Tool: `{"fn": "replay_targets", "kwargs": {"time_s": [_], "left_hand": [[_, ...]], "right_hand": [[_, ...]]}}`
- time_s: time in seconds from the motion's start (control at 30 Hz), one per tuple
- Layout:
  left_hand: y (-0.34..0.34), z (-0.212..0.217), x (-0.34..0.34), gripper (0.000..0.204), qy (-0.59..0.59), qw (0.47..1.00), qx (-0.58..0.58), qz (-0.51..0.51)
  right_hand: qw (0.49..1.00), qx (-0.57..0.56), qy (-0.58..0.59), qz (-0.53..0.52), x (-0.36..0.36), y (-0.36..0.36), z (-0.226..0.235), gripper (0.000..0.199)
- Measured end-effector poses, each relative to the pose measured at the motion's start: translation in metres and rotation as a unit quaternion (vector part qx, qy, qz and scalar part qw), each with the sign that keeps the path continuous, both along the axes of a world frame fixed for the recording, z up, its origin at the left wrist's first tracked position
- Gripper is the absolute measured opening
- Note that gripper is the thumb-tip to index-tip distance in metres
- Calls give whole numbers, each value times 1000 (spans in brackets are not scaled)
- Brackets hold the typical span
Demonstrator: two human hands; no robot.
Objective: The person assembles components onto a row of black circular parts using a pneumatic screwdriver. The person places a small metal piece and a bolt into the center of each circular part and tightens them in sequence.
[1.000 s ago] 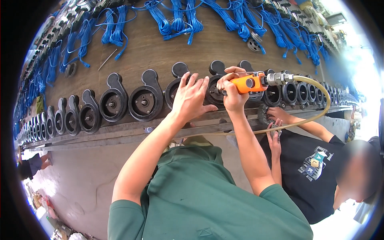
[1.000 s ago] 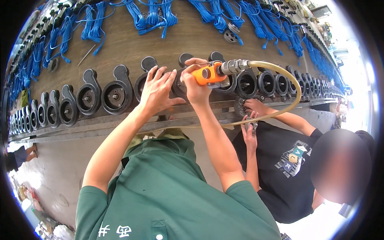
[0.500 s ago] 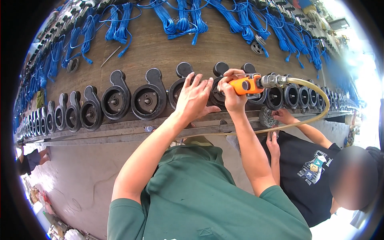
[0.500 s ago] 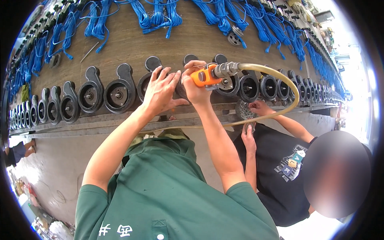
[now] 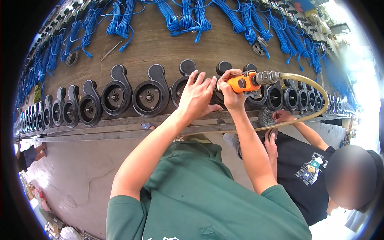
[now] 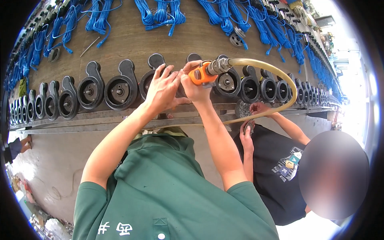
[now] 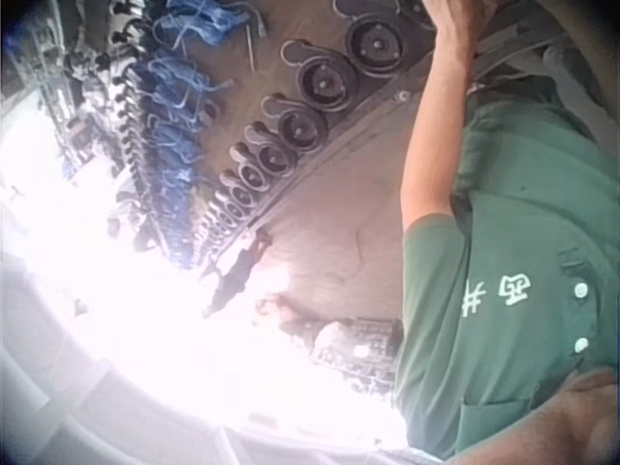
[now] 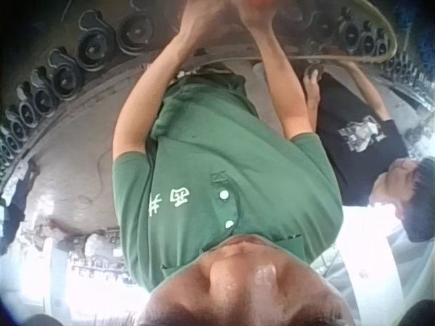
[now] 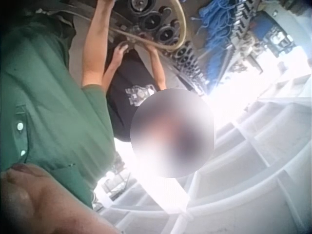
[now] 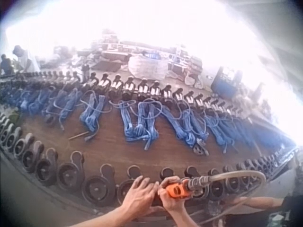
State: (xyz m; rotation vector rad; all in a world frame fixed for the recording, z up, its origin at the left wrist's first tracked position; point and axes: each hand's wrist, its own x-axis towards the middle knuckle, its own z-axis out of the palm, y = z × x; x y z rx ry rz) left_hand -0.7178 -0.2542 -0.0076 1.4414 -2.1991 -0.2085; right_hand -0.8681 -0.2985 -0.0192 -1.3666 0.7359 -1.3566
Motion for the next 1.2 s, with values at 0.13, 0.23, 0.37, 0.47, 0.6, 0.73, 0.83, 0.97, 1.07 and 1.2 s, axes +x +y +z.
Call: {"fn": "replay_targets", "kwargs": {"time_s": [0.13,0.23,0.37,0.47,0.6,0.73,0.83,0.97,1.07,1.2], "left_hand": [[0,1,0,96,-2,1000,-3,-1],[0,1,0,96,-6,1000,-4,-2],[-1,3,-1,88,-7,1000,-6,2],[5,-1,1,75,-8,1000,-23,-18],[5,-3,2,55,-4,999,-24,-40],[5,0,1,50,-9,999,-21,-37],[4,1,1,49,-7,999,-21,-36],[2,0,-1,47,2,999,-19,-36],[3,1,0,47,7,999,-21,-32],[1,2,0,49,14,999,-13,-31]], "right_hand": [[999,20,-30,-14,3,1,6,31],[999,28,-37,-5,3,3,13,28],[997,-57,19,-52,-7,-4,33,17],[994,-27,-42,-95,-14,-13,51,19],[992,-14,-40,-122,-30,-29,34,23],[991,-16,-53,-123,-29,-33,25,24],[993,-13,-42,-114,-30,-33,26,25],[993,-16,-50,-104,-33,-35,24,24],[995,-12,-34,-98,-29,-31,30,23],[996,-22,-2,-81,-30,-27,32,23]]}}
